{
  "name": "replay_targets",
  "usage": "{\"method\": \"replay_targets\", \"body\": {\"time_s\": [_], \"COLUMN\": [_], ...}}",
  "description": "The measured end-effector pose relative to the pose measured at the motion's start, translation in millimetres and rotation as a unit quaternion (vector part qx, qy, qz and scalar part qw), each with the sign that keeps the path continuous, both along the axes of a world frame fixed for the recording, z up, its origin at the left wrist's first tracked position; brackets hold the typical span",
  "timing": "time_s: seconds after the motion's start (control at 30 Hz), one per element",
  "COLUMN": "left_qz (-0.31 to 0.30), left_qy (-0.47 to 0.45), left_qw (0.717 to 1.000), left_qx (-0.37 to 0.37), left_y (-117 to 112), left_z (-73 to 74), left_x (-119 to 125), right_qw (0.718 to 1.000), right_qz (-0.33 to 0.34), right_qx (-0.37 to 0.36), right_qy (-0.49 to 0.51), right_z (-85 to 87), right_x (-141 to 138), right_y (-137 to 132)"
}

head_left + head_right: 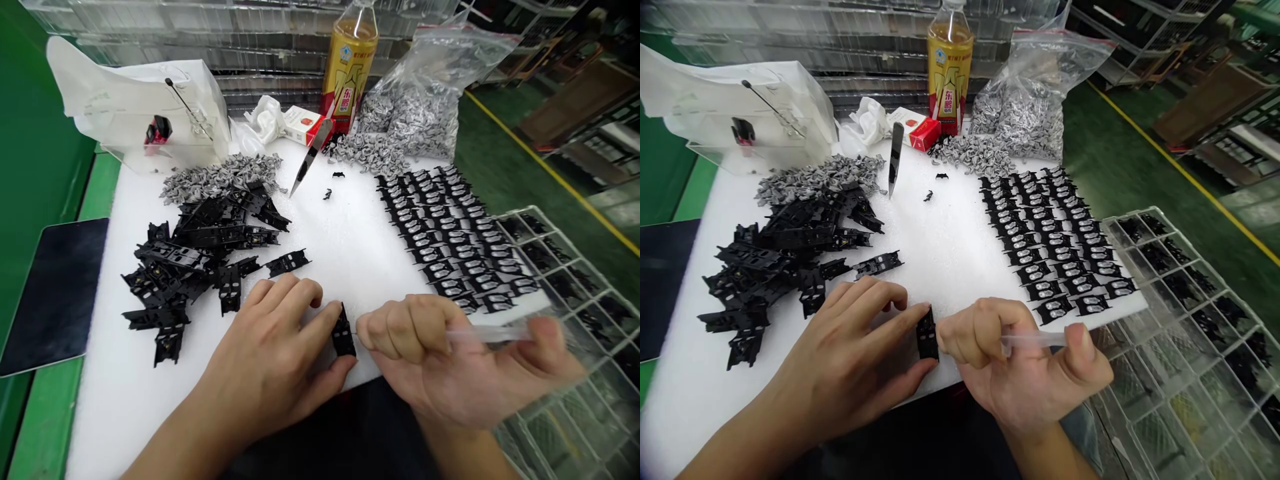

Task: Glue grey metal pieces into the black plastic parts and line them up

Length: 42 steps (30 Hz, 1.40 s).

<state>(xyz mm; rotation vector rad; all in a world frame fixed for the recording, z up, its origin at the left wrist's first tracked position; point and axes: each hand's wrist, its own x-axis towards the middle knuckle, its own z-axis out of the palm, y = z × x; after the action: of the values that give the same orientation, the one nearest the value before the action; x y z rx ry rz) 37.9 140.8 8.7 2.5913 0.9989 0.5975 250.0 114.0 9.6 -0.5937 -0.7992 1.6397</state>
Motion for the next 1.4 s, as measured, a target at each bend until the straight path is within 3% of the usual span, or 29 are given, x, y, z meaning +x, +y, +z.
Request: {"method": "replay_targets", "body": {"time_s": [0.13, 0.33, 1.17, 1.4], "left_qz": [-0.003, 0.001, 0.001, -0.001], "left_qy": [-0.002, -0.007, -0.005, -0.002], "left_qw": [1.000, 1.000, 1.000, 1.000], "left_qx": [0.006, 0.017, 0.014, 0.011], "left_y": [0.3, 1.3, 1.0, 0.8], "left_z": [0.5, -0.8, 0.4, 0.3], "left_x": [0.3, 0.8, 1.0, 0.3], "right_qw": [0.998, 0.998, 0.998, 0.997], "right_qz": [0.018, -0.045, -0.054, -0.005], "right_qx": [0.001, 0.031, 0.039, 0.045], "right_qy": [-0.062, 0.018, -0.009, -0.064], "right_z": [3.3, -0.4, 0.0, -2.7], "right_x": [-2.0, -1.9, -5.8, -1.2], "right_y": [-0.3, 0.3, -4.6, -6.9]}}
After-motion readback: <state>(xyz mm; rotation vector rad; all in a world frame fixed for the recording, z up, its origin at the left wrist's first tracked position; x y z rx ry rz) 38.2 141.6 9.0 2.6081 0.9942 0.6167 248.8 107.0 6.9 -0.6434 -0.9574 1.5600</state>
